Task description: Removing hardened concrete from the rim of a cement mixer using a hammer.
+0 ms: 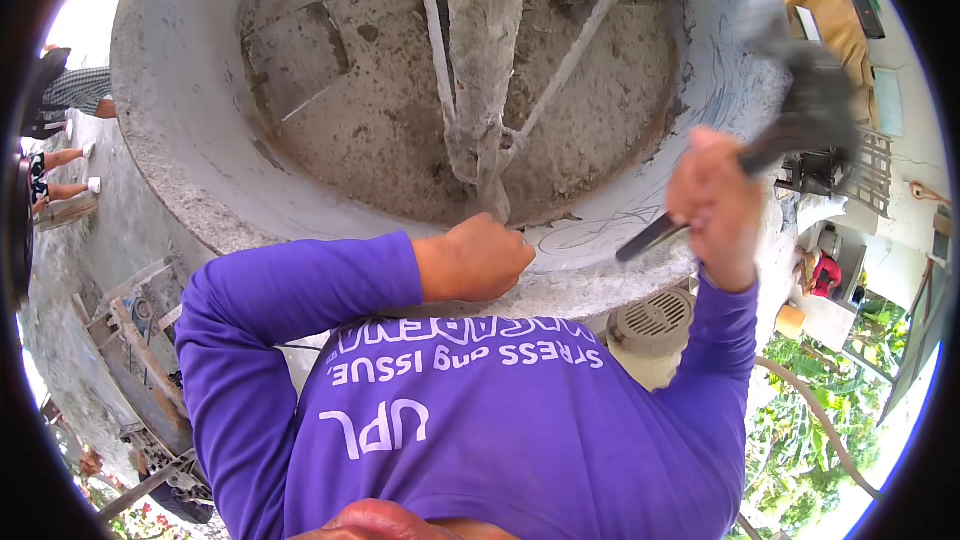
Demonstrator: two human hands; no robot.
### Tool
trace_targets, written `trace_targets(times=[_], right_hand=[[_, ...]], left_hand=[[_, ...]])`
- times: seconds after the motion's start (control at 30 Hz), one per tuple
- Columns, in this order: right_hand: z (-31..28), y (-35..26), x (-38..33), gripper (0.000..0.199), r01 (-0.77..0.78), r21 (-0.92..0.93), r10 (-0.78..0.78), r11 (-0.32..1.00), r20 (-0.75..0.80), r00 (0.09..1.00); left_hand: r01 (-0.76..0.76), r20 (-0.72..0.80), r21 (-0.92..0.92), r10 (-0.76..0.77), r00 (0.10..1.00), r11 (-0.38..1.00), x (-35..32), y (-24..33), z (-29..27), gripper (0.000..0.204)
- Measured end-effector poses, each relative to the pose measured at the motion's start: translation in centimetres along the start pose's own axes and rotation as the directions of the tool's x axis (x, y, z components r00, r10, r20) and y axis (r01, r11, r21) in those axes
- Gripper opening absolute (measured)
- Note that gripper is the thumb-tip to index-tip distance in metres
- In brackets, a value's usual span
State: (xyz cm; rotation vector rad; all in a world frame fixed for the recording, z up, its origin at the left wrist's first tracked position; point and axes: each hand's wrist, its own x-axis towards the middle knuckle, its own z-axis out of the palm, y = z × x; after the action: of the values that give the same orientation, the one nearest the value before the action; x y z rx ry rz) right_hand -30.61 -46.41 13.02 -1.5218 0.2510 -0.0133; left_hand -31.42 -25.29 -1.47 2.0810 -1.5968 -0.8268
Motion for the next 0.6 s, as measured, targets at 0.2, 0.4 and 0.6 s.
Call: trace_targets(times=[0.2,0.4,0.6], right_hand=[[0.8,2.9,1.0,0.041,-0.237,-0.185,0.238,0.954,-0.017,0.971],[1.2,-3.1,1.3,0.035,0.223,0.015,-0.223,0.975,0.143,0.964],[0.8,4.6,-0.8,0.037,-0.165,-0.167,0.153,0.972,-0.081,0.985]], left_hand=[[0.000,0.032,0.054,-0.002,0.999,0.999,0.1,-0.4,-1.3,0.012],[0.032,0.125,0.086,-0.042,0.991,0.996,-0.2,-0.7,-0.9,0.012],[0.025,0.190,0.115,-0.046,0.981,0.993,-0.2,-1.1,-0.6,0.011]])
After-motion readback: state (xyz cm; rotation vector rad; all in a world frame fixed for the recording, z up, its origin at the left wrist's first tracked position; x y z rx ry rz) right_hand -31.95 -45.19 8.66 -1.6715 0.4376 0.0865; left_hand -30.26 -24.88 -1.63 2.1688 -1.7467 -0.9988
